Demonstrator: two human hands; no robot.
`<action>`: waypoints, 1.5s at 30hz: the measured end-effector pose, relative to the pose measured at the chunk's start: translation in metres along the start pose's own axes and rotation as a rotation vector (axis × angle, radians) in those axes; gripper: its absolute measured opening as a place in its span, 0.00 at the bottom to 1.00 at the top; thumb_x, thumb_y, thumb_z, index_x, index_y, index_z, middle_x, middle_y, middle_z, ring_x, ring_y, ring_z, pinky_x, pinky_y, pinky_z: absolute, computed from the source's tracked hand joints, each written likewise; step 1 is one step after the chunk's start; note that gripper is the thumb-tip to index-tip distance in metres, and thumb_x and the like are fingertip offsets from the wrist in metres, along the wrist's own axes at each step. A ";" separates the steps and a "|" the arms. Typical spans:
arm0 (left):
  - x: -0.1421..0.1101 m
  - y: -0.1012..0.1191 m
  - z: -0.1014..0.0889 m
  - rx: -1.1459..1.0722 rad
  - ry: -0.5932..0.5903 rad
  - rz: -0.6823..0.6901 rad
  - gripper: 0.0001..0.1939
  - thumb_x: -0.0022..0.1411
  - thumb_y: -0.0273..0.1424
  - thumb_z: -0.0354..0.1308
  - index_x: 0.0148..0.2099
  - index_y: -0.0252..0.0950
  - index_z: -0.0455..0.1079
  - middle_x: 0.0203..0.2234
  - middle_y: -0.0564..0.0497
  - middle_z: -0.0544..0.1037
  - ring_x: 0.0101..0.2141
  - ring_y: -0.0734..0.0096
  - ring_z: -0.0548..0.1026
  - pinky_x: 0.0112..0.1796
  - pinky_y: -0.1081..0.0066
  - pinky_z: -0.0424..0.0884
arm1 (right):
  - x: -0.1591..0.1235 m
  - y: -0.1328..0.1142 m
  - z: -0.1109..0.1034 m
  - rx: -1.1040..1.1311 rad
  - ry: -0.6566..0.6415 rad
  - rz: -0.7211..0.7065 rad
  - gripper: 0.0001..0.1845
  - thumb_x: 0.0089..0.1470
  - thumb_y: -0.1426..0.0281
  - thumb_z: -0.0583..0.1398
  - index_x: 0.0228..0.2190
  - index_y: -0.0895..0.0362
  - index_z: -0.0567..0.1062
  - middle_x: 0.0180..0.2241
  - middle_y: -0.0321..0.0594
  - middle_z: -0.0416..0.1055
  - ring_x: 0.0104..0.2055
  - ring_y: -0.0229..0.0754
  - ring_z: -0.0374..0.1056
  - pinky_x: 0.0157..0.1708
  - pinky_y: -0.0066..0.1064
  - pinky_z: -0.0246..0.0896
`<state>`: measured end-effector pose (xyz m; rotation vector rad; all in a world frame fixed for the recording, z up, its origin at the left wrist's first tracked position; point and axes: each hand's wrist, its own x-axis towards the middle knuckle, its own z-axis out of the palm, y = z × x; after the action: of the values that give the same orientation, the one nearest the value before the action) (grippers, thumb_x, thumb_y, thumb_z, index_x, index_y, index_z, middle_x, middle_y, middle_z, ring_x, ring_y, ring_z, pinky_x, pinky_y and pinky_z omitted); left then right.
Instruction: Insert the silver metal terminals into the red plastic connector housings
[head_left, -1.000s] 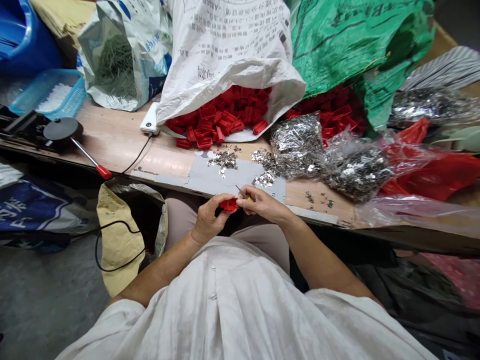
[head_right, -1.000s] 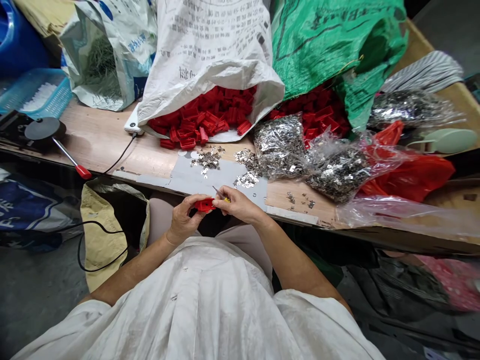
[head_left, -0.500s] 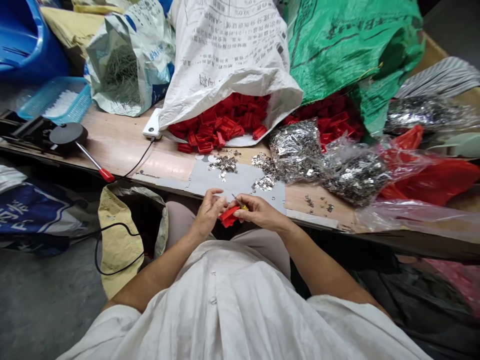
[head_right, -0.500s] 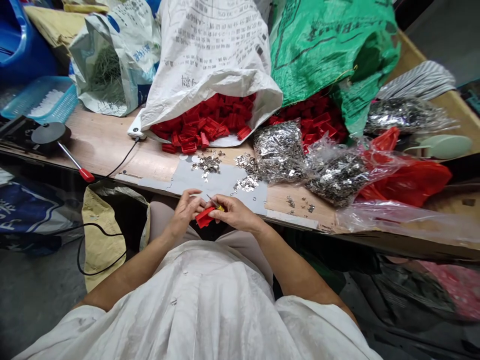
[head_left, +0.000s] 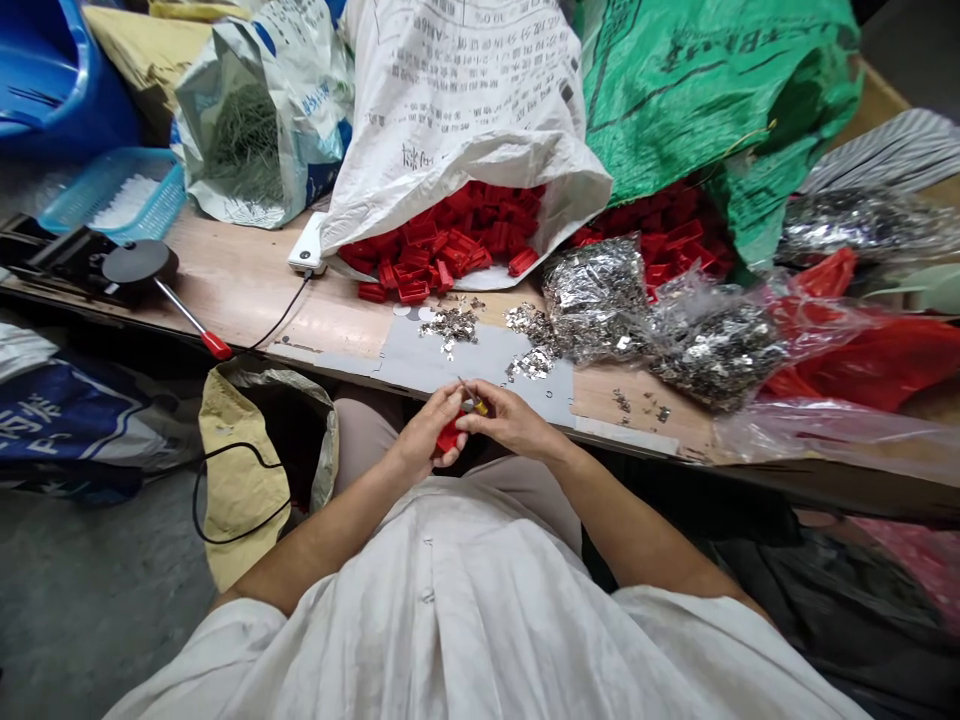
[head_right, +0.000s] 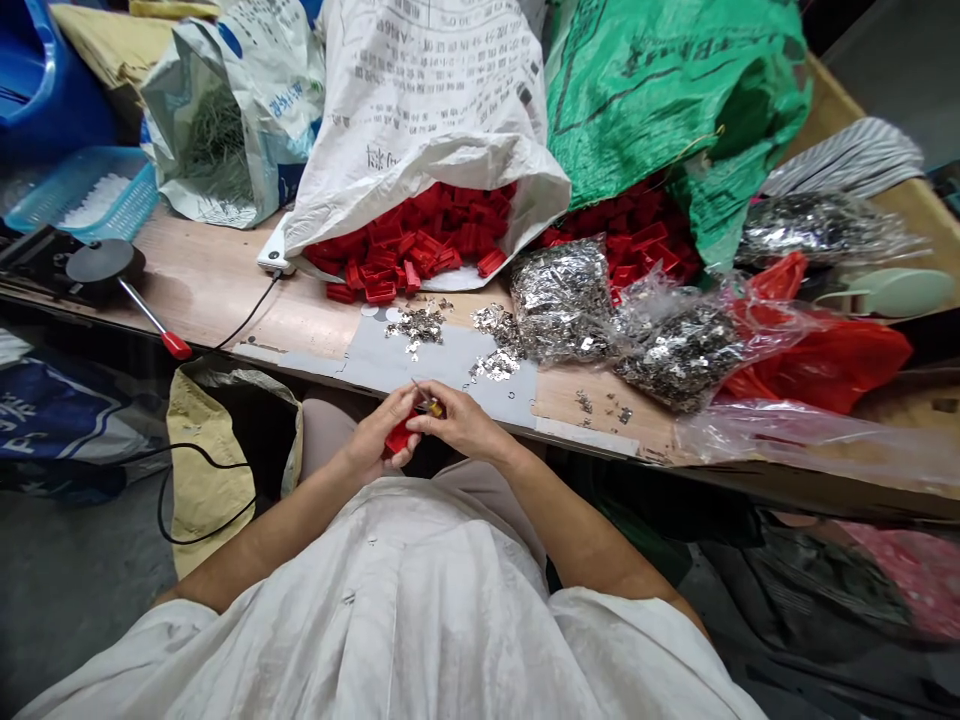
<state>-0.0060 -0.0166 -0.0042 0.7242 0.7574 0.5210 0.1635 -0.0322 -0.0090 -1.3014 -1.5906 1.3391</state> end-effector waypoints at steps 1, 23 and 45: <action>0.001 0.002 -0.001 -0.071 0.021 0.012 0.24 0.62 0.49 0.54 0.54 0.40 0.60 0.19 0.58 0.69 0.11 0.82 0.60 0.12 0.82 0.50 | -0.001 -0.003 -0.002 -0.062 0.052 -0.006 0.15 0.57 0.57 0.58 0.40 0.55 0.71 0.37 0.38 0.71 0.35 0.38 0.66 0.36 0.29 0.61; 0.001 0.005 0.011 -0.243 0.211 -0.002 0.16 0.65 0.41 0.49 0.30 0.34 0.61 0.19 0.53 0.69 0.10 0.81 0.60 0.12 0.78 0.49 | -0.012 -0.024 0.003 -0.519 -0.029 0.072 0.17 0.65 0.63 0.46 0.28 0.54 0.66 0.24 0.34 0.68 0.26 0.37 0.63 0.30 0.27 0.52; -0.001 0.007 0.017 -0.242 0.243 0.019 0.15 0.63 0.42 0.51 0.33 0.36 0.59 0.18 0.55 0.69 0.10 0.81 0.61 0.14 0.78 0.49 | -0.007 -0.034 0.005 -0.829 -0.039 0.120 0.17 0.66 0.64 0.46 0.34 0.54 0.71 0.28 0.40 0.73 0.29 0.40 0.66 0.29 0.28 0.49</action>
<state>0.0051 -0.0192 0.0095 0.4473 0.8954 0.7133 0.1516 -0.0394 0.0230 -1.8631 -2.2371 0.7627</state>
